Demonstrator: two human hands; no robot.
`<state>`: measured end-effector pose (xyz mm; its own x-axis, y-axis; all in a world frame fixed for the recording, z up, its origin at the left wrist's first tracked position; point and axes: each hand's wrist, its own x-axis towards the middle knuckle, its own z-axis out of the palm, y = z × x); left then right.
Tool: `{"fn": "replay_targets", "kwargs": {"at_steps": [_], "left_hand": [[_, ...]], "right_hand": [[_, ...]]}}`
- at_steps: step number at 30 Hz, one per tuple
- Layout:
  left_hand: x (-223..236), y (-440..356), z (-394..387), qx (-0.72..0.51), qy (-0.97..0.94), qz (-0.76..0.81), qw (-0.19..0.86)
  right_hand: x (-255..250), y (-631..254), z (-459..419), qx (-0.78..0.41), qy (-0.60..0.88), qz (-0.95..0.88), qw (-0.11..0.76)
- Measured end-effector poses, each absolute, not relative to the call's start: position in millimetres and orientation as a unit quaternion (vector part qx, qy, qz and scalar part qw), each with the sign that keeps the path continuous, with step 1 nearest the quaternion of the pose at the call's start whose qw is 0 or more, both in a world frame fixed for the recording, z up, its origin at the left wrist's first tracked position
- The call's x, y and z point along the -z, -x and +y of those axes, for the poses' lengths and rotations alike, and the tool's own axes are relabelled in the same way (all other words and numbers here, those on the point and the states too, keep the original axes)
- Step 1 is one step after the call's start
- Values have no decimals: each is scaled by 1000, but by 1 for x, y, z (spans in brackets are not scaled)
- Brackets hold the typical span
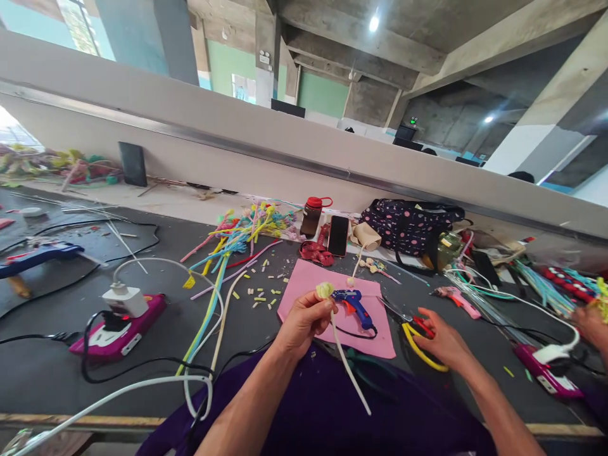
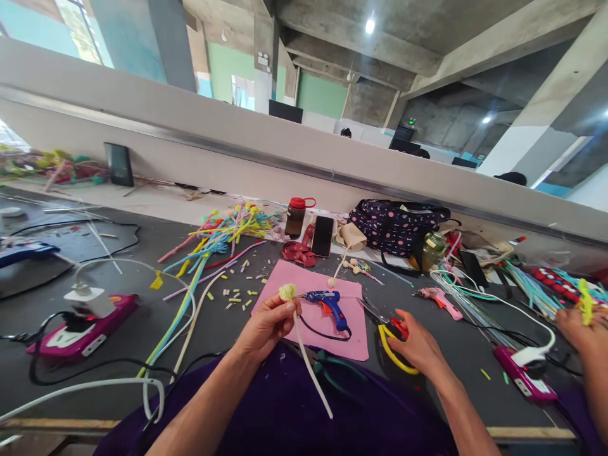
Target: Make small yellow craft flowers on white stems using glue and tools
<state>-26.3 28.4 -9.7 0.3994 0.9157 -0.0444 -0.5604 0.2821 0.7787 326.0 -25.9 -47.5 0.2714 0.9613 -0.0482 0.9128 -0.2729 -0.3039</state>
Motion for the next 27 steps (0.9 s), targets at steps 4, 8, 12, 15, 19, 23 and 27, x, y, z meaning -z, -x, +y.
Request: {"fn": "replay_targets", "kwargs": {"at_steps": [4, 8, 12, 15, 19, 23, 27], "left_hand": [[9, 26, 30, -490, -350, 250, 758], [6, 25, 28, -493, -350, 255, 755], [2, 24, 25, -500, -343, 261, 751], [3, 24, 25, -491, -343, 258, 758], [8, 25, 27, -479, -341, 256, 767], [10, 24, 26, -475, -333, 239, 779], [10, 25, 26, -480, -318, 245, 780]], "right_hand": [[36, -319, -25, -67, 795, -600, 58], [29, -309, -27, -47, 807, -588, 20], [30, -316, -38, -49, 817, -573, 48], [31, -325, -52, -128, 800, -563, 162], [26, -313, -65, -341, 656, -549, 391], [14, -263, -59, -450, 543, -505, 497], [2, -203, -41, -465, 483, -543, 505]]}}
